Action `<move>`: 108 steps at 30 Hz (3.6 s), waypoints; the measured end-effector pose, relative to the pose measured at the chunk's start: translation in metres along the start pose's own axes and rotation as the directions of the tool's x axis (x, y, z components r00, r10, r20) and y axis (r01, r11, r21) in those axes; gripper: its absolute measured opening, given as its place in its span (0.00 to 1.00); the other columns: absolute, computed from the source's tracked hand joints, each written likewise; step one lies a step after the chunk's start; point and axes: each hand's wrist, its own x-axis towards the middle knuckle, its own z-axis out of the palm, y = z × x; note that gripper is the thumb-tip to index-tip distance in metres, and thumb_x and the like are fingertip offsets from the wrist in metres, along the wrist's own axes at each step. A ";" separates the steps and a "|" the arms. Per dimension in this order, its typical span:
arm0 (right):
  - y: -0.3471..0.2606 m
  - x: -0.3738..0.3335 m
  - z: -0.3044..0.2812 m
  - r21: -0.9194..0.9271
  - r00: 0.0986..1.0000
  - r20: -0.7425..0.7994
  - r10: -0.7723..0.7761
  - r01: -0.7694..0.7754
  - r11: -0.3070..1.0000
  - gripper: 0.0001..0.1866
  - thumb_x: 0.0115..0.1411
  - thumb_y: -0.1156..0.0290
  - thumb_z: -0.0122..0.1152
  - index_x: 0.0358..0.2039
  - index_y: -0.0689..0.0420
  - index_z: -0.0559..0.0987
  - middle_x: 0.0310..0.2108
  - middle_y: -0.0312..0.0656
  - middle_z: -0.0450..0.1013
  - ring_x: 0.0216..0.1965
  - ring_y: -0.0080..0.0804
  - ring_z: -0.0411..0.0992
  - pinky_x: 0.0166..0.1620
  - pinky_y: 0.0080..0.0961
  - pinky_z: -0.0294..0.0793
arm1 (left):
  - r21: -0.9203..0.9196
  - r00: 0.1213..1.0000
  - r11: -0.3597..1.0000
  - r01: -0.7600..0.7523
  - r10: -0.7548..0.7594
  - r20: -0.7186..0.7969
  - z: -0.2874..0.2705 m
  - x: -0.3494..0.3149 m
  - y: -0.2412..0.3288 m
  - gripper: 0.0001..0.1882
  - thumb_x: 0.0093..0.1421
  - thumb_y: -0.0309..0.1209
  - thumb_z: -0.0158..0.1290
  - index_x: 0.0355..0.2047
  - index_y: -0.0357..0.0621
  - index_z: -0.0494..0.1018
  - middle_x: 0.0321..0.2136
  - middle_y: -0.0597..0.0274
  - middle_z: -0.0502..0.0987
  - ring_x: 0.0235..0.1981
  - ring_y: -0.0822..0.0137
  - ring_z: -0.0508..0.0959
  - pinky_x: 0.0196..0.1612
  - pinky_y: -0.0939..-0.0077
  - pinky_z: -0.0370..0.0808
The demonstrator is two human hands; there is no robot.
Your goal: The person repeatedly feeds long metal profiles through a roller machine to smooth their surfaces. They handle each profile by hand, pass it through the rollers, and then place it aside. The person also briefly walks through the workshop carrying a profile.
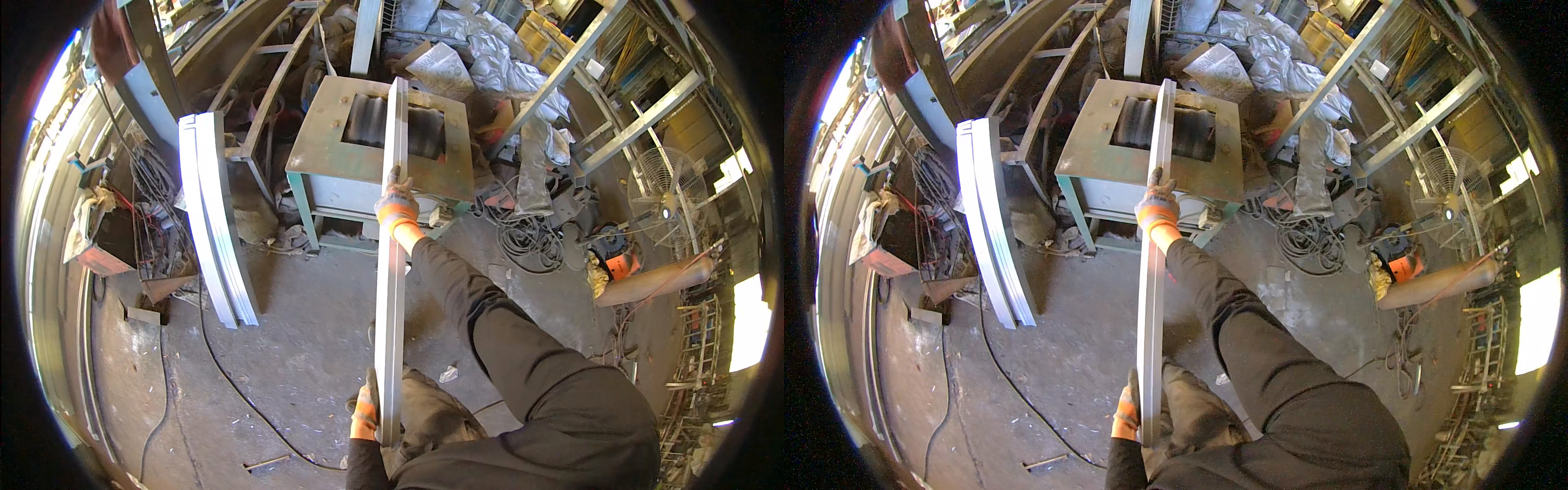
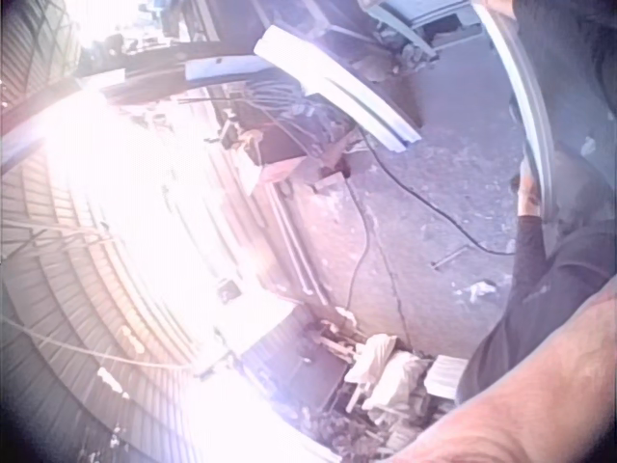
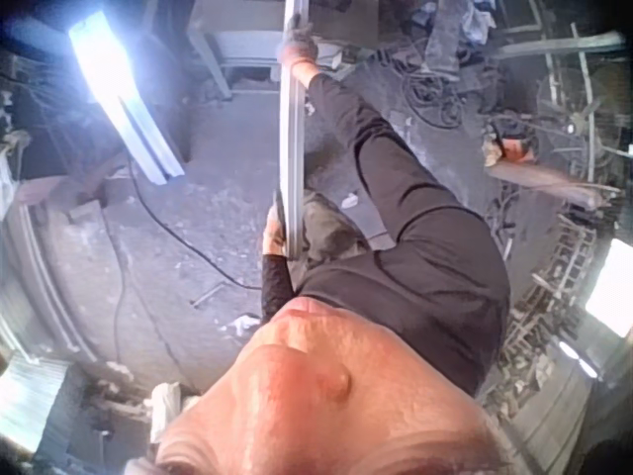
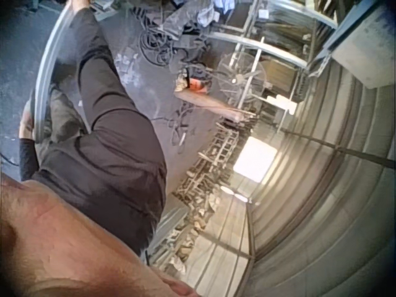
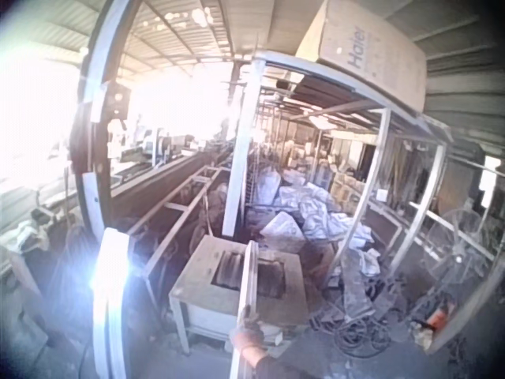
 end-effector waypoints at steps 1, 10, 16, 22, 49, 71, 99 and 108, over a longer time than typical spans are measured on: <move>-0.004 -0.007 -0.001 -0.070 1.000 0.021 -0.010 0.011 0.997 0.60 0.64 0.65 0.70 0.89 0.46 0.44 0.83 0.71 0.52 0.67 0.63 0.78 0.65 0.47 0.83 | 0.097 0.996 0.994 0.041 -0.033 -0.084 -0.004 -0.003 -0.002 0.43 0.77 0.72 0.48 0.47 0.39 0.86 0.32 0.64 0.86 0.29 0.68 0.83 0.32 0.69 0.81; -0.016 0.004 -0.028 -0.127 1.000 0.013 0.018 -0.016 0.992 0.59 0.64 0.67 0.69 0.89 0.44 0.45 0.83 0.66 0.53 0.68 0.64 0.78 0.62 0.49 0.86 | -0.219 0.986 0.976 0.020 0.017 0.167 0.016 0.000 0.005 0.33 0.79 0.63 0.53 0.52 0.43 0.85 0.38 0.63 0.89 0.31 0.66 0.86 0.34 0.66 0.84; -0.018 0.016 -0.024 -0.114 0.995 0.086 0.057 -0.047 0.992 0.59 0.64 0.67 0.69 0.89 0.43 0.44 0.83 0.64 0.52 0.70 0.64 0.76 0.65 0.51 0.84 | -0.192 0.996 0.980 0.054 -0.038 0.086 0.007 0.012 0.016 0.32 0.79 0.62 0.54 0.52 0.43 0.86 0.38 0.63 0.89 0.30 0.66 0.86 0.34 0.65 0.84; -0.014 0.005 -0.023 -0.067 0.999 0.038 0.028 -0.025 0.997 0.58 0.64 0.68 0.68 0.89 0.42 0.46 0.83 0.65 0.52 0.71 0.63 0.75 0.65 0.49 0.84 | -0.193 0.990 0.978 0.075 -0.050 0.135 -0.010 0.019 0.004 0.32 0.80 0.62 0.53 0.52 0.42 0.86 0.39 0.64 0.89 0.34 0.66 0.86 0.35 0.65 0.84; -0.001 0.103 0.037 0.086 0.985 -0.092 -0.143 0.151 0.985 0.53 0.68 0.54 0.64 0.88 0.50 0.51 0.77 0.70 0.61 0.73 0.65 0.70 0.72 0.54 0.74 | 0.975 0.685 0.207 -0.078 0.722 -0.099 0.106 -0.099 0.120 0.24 0.60 0.34 0.70 0.51 0.40 0.72 0.40 0.45 0.85 0.42 0.38 0.87 0.44 0.45 0.85; -0.021 0.064 0.062 0.011 0.993 -0.083 -0.084 0.086 0.996 0.53 0.69 0.54 0.63 0.89 0.37 0.48 0.74 0.65 0.63 0.73 0.68 0.68 0.71 0.57 0.75 | 0.963 0.718 0.266 -0.044 0.678 -0.155 0.044 -0.098 0.099 0.31 0.59 0.35 0.71 0.59 0.39 0.72 0.47 0.43 0.86 0.47 0.41 0.88 0.49 0.48 0.86; 0.055 -0.204 0.030 0.697 0.995 -0.038 -0.095 0.095 0.711 0.65 0.63 0.46 0.81 0.85 0.66 0.51 0.84 0.64 0.54 0.85 0.58 0.53 0.83 0.42 0.58 | 0.800 0.867 0.587 -0.125 0.457 -0.199 -0.030 -0.258 0.031 0.33 0.52 0.43 0.83 0.47 0.38 0.77 0.35 0.51 0.89 0.37 0.61 0.89 0.42 0.61 0.84; 0.051 -0.426 -0.004 0.557 0.904 0.427 -0.025 -0.241 0.795 0.72 0.51 0.37 0.87 0.79 0.72 0.59 0.73 0.69 0.70 0.75 0.59 0.71 0.76 0.43 0.71 | 0.889 0.792 0.442 -0.116 0.581 -0.186 -0.094 -0.341 -0.051 0.25 0.65 0.43 0.76 0.49 0.37 0.78 0.36 0.57 0.88 0.38 0.68 0.85 0.45 0.67 0.83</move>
